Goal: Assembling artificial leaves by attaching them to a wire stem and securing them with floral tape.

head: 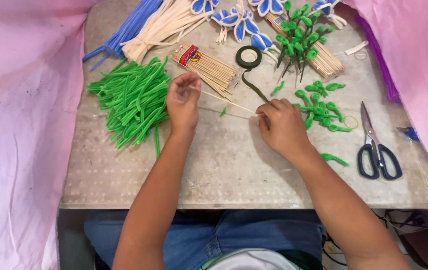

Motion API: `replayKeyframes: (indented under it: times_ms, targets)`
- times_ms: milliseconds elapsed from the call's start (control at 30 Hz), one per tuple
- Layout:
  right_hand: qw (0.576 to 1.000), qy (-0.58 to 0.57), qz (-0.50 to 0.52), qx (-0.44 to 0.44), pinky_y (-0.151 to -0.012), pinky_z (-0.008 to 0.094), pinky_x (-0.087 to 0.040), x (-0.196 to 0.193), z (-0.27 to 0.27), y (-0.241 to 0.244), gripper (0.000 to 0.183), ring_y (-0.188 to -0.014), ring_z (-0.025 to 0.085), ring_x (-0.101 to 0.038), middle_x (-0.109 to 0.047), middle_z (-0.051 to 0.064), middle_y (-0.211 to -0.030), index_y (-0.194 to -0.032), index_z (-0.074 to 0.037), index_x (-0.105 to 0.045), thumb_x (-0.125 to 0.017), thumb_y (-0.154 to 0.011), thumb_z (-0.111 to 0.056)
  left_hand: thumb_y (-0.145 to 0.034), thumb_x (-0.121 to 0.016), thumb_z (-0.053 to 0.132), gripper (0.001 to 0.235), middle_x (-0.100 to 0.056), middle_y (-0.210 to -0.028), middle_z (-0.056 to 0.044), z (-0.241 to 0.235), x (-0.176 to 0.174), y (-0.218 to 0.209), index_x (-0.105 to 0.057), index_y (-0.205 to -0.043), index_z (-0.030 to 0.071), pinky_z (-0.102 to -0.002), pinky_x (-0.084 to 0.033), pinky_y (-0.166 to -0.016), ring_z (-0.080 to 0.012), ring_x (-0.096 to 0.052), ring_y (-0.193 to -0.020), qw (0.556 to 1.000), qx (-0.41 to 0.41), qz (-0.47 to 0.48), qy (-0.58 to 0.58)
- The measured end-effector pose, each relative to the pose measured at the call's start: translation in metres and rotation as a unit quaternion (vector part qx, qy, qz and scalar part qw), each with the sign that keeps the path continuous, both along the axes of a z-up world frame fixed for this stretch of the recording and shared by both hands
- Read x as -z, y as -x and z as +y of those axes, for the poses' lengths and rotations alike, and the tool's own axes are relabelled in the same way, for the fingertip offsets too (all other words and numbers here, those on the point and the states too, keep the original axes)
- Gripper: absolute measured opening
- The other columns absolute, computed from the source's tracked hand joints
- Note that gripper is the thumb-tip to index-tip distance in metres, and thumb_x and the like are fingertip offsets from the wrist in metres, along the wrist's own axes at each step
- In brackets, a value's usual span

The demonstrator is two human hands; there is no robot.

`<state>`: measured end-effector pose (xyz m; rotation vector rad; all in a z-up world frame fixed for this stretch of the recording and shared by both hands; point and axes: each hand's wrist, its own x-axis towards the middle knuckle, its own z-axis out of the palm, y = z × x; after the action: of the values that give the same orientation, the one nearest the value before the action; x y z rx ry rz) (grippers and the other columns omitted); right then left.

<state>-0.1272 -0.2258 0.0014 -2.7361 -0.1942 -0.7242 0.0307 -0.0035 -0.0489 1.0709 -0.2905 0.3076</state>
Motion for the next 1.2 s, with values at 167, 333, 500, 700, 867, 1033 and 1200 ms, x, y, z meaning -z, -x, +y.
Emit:
replayKeyframes:
  times_ms: [167,333,500,700,867,1033,1200]
  targets:
    - [0.995,-0.084,-0.023,-0.047,-0.067,0.037,-0.055,-0.002,0.008,0.001,0.016,-0.074,0.023,-0.067,-0.065,0.0,-0.079,-0.094,-0.017,-0.075,-0.076,-0.082,-0.007,-0.091,-0.065,-0.016,0.052,-0.068,-0.119,-0.026,-0.012,-0.006,0.022,-0.05,-0.137,0.002,-0.035,-0.06,-0.103,-0.0344,-0.071,-0.115,0.987,0.127,0.06,0.082]
    - [0.984,-0.139,-0.072,-0.079,-0.068,0.035,-0.056,-0.023,0.002,0.003,0.022,-0.072,0.022,-0.067,-0.067,0.003,-0.082,-0.1,-0.014,-0.076,-0.074,-0.083,0.0,-0.093,-0.068,-0.01,0.069,-0.068,-0.118,-0.029,-0.02,-0.024,0.044,-0.032,-0.15,0.004,-0.04,-0.061,-0.101,-0.0385,-0.071,-0.112,0.966,0.205,0.126,0.092]
    - [0.981,-0.161,-0.062,-0.091,-0.062,0.034,-0.055,-0.025,0.004,0.01,0.017,-0.068,0.023,-0.067,-0.066,0.006,-0.08,-0.099,-0.01,-0.076,-0.074,-0.086,0.001,-0.09,-0.08,0.008,0.089,-0.06,-0.14,-0.01,-0.021,-0.018,0.049,-0.028,-0.161,0.021,-0.029,-0.055,-0.096,-0.0181,-0.059,-0.129,0.985,0.025,-0.025,-0.169]
    - [0.977,-0.142,-0.088,-0.132,-0.068,0.033,-0.05,-0.06,0.005,0.014,0.02,-0.083,0.026,-0.058,-0.06,0.017,-0.094,-0.111,0.009,-0.076,-0.067,-0.094,0.013,-0.108,-0.068,0.043,0.072,-0.004,-0.175,-0.014,-0.005,-0.057,0.066,-0.027,-0.165,0.03,-0.063,-0.025,-0.137,-0.0388,-0.01,-0.166,0.761,-0.19,-0.312,-0.536]
    - [0.966,-0.178,-0.017,-0.187,-0.076,0.032,-0.051,-0.077,-0.012,-0.001,0.012,-0.08,0.021,-0.061,-0.063,0.012,-0.095,-0.108,0.001,-0.077,-0.07,-0.099,0.005,-0.106,-0.064,0.042,0.049,-0.048,-0.138,-0.004,-0.032,-0.077,0.086,-0.05,-0.149,0.023,-0.054,-0.026,-0.117,-0.0269,-0.047,-0.138,0.678,-0.191,-0.352,-0.617]
    - [0.894,-0.326,0.243,-0.187,-0.093,0.025,-0.054,-0.099,-0.057,-0.011,0.031,-0.1,0.011,-0.064,-0.072,0.006,-0.109,-0.126,-0.004,-0.072,-0.072,-0.095,-0.005,-0.078,-0.068,0.014,0.024,-0.055,-0.064,0.009,-0.044,-0.057,0.087,-0.062,-0.1,0.023,-0.049,-0.032,-0.081,-0.0182,-0.06,-0.067,0.66,-0.262,-0.372,-0.597]
    - [0.975,-0.14,0.173,0.018,-0.076,0.036,-0.048,-0.063,-0.118,-0.009,0.009,-0.089,0.021,-0.063,-0.072,0.009,-0.097,-0.105,-0.008,-0.079,-0.072,-0.103,-0.014,-0.107,-0.038,0.038,0.035,-0.069,-0.084,-0.015,-0.015,-0.072,0.096,-0.061,-0.099,0.012,-0.058,-0.044,-0.059,-0.0454,-0.063,-0.072,0.811,0.003,-0.117,-0.573]
